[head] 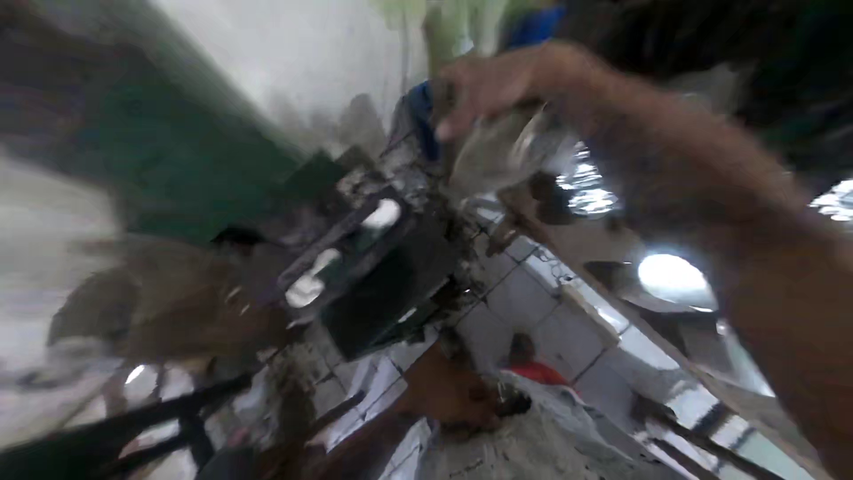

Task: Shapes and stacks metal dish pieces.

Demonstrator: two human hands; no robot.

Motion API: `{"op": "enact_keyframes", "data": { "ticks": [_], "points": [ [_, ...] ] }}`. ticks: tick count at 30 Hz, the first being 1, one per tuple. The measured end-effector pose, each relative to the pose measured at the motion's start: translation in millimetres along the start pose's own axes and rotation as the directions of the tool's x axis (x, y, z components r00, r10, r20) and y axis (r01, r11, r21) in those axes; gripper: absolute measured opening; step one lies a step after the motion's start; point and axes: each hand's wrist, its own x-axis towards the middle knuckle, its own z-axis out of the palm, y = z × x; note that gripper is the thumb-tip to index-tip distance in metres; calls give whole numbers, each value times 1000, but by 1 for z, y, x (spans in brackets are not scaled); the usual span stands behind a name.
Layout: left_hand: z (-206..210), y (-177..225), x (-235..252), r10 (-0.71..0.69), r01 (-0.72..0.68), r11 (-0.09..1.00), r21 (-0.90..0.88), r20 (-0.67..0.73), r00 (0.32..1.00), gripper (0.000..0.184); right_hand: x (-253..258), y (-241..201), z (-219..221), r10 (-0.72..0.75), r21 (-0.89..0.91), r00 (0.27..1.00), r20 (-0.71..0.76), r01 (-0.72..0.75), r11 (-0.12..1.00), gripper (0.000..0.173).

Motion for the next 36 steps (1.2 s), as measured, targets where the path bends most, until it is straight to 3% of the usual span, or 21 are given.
{"op": "enact_keyframes", "data": {
  "ticks": [2,4,6,8,10,12,13,16,21,26,29,30,32,34,36],
  "points": [
    [-1,20,28,44,-42,997,71,-34,998,33,-79,15,35,5,1,1000,2,-5,1000,71],
    [-17,38,55,99,-97,995,20,-166,981,45,-178,46,96,16,63,1000,17,-17,998,68],
    [-48,57,99,48,-27,997,73,-306,951,54,-270,87,167,207,158,969,132,-227,961,85],
    [-75,89,161,-18,106,967,232,-352,936,55,-333,133,247,454,207,877,156,-478,854,90],
    [-88,117,234,-78,228,884,408,-352,933,51,-373,174,333,682,255,726,85,-678,690,86],
    [-93,134,306,-75,242,796,555,-306,949,48,-401,211,406,802,287,596,43,-776,562,97],
    [-96,140,339,-47,208,757,620,-266,963,45,-408,226,427,825,283,565,28,-796,535,100],
    [-110,146,404,69,80,646,759,-163,984,32,-408,240,432,815,267,577,41,-793,548,103],
    [-136,165,430,25,54,501,864,-77,997,39,-416,261,454,835,337,542,92,-806,486,97],
    [-151,144,424,37,-18,581,813,-4,999,61,-406,237,432,836,329,546,42,-798,505,95],
    [-156,141,419,82,-91,687,721,48,995,59,-411,203,389,865,582,500,54,-719,379,60],
    [-159,136,419,95,-113,702,703,64,993,63,-417,177,364,884,680,467,-9,-645,348,50],
    [-157,124,422,140,-154,670,727,80,987,69,-436,130,319,896,735,332,-296,-519,436,45],
    [-147,133,424,183,-209,547,811,128,975,67,-458,124,295,780,526,156,-606,-657,540,45],
    [-137,143,426,169,-216,423,880,158,973,65,-484,149,286,754,352,205,-625,-788,506,57]
  ]
}}
